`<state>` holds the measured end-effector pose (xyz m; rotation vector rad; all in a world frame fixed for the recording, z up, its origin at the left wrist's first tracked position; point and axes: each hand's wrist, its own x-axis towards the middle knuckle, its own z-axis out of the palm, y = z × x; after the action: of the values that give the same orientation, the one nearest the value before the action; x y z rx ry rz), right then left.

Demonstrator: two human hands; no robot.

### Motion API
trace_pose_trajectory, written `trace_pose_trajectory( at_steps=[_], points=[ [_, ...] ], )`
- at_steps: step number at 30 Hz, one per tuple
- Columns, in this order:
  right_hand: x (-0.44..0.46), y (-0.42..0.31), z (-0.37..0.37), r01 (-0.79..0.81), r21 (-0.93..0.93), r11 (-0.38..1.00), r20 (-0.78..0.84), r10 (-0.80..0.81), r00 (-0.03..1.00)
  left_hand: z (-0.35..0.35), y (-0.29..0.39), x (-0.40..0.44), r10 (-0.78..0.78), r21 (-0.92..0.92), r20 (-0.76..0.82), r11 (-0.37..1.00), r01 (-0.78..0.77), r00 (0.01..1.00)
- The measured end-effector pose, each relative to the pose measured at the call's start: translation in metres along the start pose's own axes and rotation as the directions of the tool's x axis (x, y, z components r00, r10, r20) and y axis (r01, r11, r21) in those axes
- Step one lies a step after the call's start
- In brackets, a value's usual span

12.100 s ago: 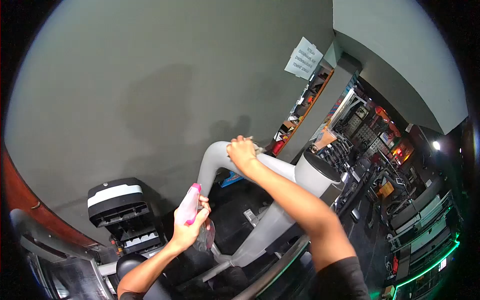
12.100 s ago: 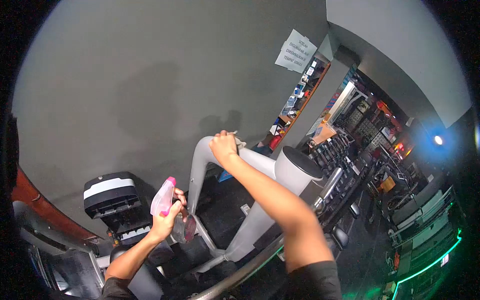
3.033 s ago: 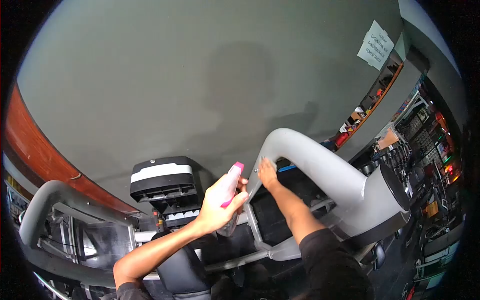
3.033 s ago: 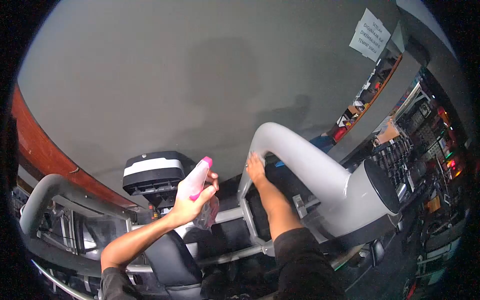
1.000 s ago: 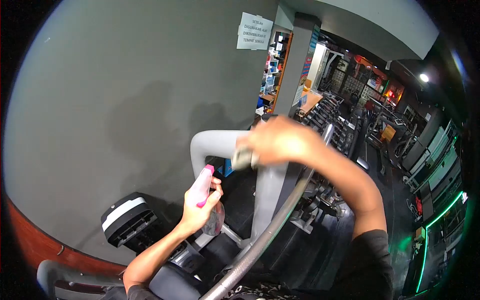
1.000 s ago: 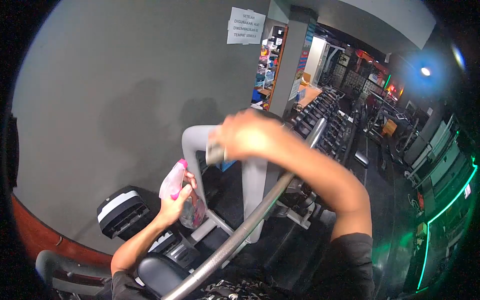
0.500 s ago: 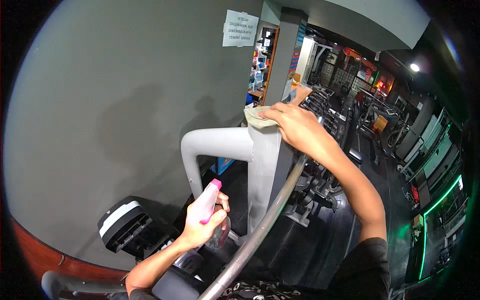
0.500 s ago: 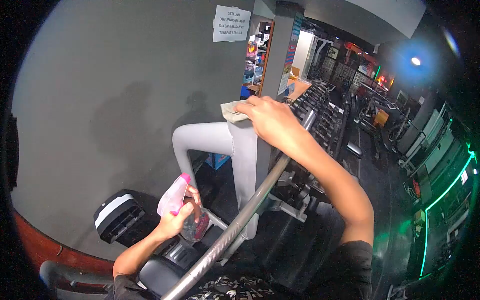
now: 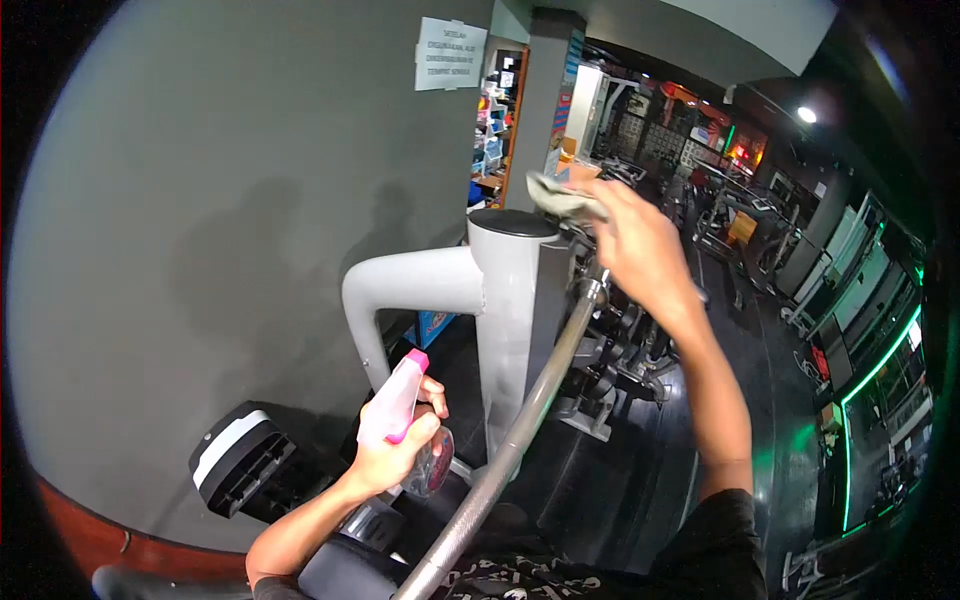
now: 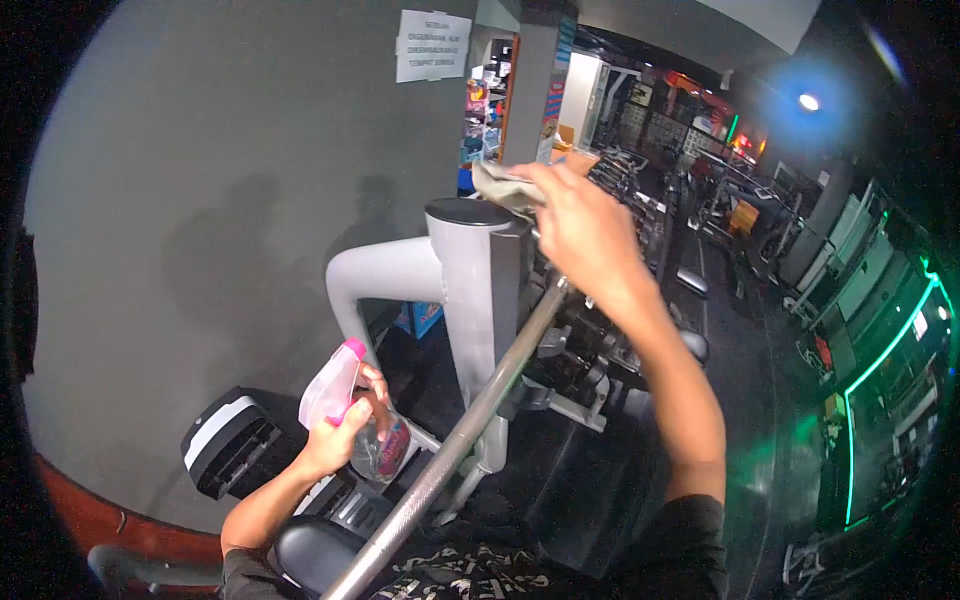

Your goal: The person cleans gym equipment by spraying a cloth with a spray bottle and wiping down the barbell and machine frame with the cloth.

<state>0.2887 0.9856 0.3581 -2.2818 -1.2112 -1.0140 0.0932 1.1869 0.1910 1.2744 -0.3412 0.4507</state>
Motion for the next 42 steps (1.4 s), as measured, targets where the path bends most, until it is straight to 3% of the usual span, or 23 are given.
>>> trace_pose_trajectory(
  at_steps=[2,5,9,11,12,14,15,16,18,19,20,26,28,30,32,34,36,37,38,41,42],
  points=[
    [-0.018,0.016,0.037,0.122,0.049,0.991,0.043,-0.124,0.991,0.006,-0.001,0.004,-0.028,-0.025,0.014,0.999,0.028,1.0],
    [-0.038,0.003,0.042,0.068,-0.04,0.997,-0.064,-0.071,0.995,0.017,0.0,0.014,-0.001,0.01,0.072,1.0,0.0,0.997],
    [-0.055,-0.009,0.024,-0.017,-0.094,0.995,0.003,0.017,1.0,0.032,0.008,0.018,0.028,0.13,0.0,0.991,-0.028,1.0],
    [-0.055,-0.013,0.007,-0.19,-0.061,0.98,0.226,0.198,0.954,0.034,0.007,0.018,0.025,0.104,-0.054,0.994,-0.02,0.998],
    [-0.055,-0.014,0.004,-0.196,-0.068,0.978,0.223,0.206,0.953,0.035,0.006,0.018,0.009,0.079,-0.097,0.997,-0.001,0.995],
    [-0.052,-0.015,0.0,-0.104,0.012,0.995,-0.136,0.105,0.985,0.036,0.005,0.018,0.015,0.078,-0.09,0.997,-0.008,0.996],
    [-0.049,-0.011,0.003,-0.03,-0.103,0.994,-0.3,-0.002,0.954,0.036,0.003,0.019,0.007,0.052,-0.074,0.999,-0.003,0.997],
    [-0.048,-0.006,0.011,0.016,-0.13,0.991,-0.33,-0.058,0.942,0.035,0.001,0.021,0.005,0.029,-0.066,1.0,-0.003,0.998],
    [-0.053,0.004,0.046,0.044,-0.001,0.999,-0.208,-0.043,0.977,0.034,0.001,0.025,0.0,0.063,-0.059,0.998,0.004,0.998],
    [-0.06,-0.003,0.055,-0.031,0.106,0.994,-0.117,0.043,0.992,0.034,0.0,0.025,0.005,0.053,-0.08,0.999,-0.001,0.997],
    [-0.064,0.0,0.067,-0.02,0.075,0.997,-0.224,0.037,0.974,0.034,-0.001,0.026,0.008,0.041,-0.099,0.999,-0.004,0.995],
    [-0.082,-0.018,0.048,-0.062,-0.041,0.997,-0.113,0.057,0.992,0.029,0.001,0.019,0.01,0.041,-0.094,0.999,-0.006,0.996],
    [-0.093,-0.022,0.038,-0.074,-0.062,0.995,0.132,0.082,0.988,0.027,0.002,0.016,0.006,0.011,-0.108,1.0,-0.005,0.994],
    [-0.097,-0.009,0.035,-0.082,0.028,0.996,0.164,0.076,0.983,0.024,0.001,0.014,0.012,0.009,-0.103,1.0,-0.011,0.995],
    [-0.089,0.006,0.036,-0.272,0.468,0.841,0.036,0.289,0.957,0.022,0.0,0.015,0.019,0.01,-0.102,1.0,-0.018,0.995],
    [-0.063,0.004,0.018,-0.075,0.241,0.968,-0.32,0.153,0.935,0.023,-0.001,0.015,-0.005,-0.014,-0.11,1.0,0.003,0.994],
    [-0.035,0.007,0.018,-0.001,0.255,0.967,-0.424,0.112,0.899,0.023,-0.002,0.015,-0.01,-0.017,-0.099,1.0,0.008,0.995],
    [-0.025,0.013,0.027,0.031,0.3,0.953,-0.342,0.077,0.937,0.024,-0.002,0.016,-0.013,-0.023,-0.084,1.0,0.011,0.996],
    [-0.019,0.02,0.042,-0.003,0.33,0.944,-0.131,0.048,0.99,0.025,-0.002,0.017,-0.01,-0.021,-0.084,1.0,0.008,0.996],
    [-0.022,0.007,0.048,0.043,0.147,0.988,-0.006,-0.043,0.999,0.023,0.0,0.015,0.006,0.024,-0.115,1.0,-0.003,0.993],
    [-0.025,0.008,0.044,0.05,0.164,0.985,0.016,-0.053,0.998,0.021,0.001,0.013,0.007,0.032,-0.115,0.999,-0.004,0.993]
  ],
)
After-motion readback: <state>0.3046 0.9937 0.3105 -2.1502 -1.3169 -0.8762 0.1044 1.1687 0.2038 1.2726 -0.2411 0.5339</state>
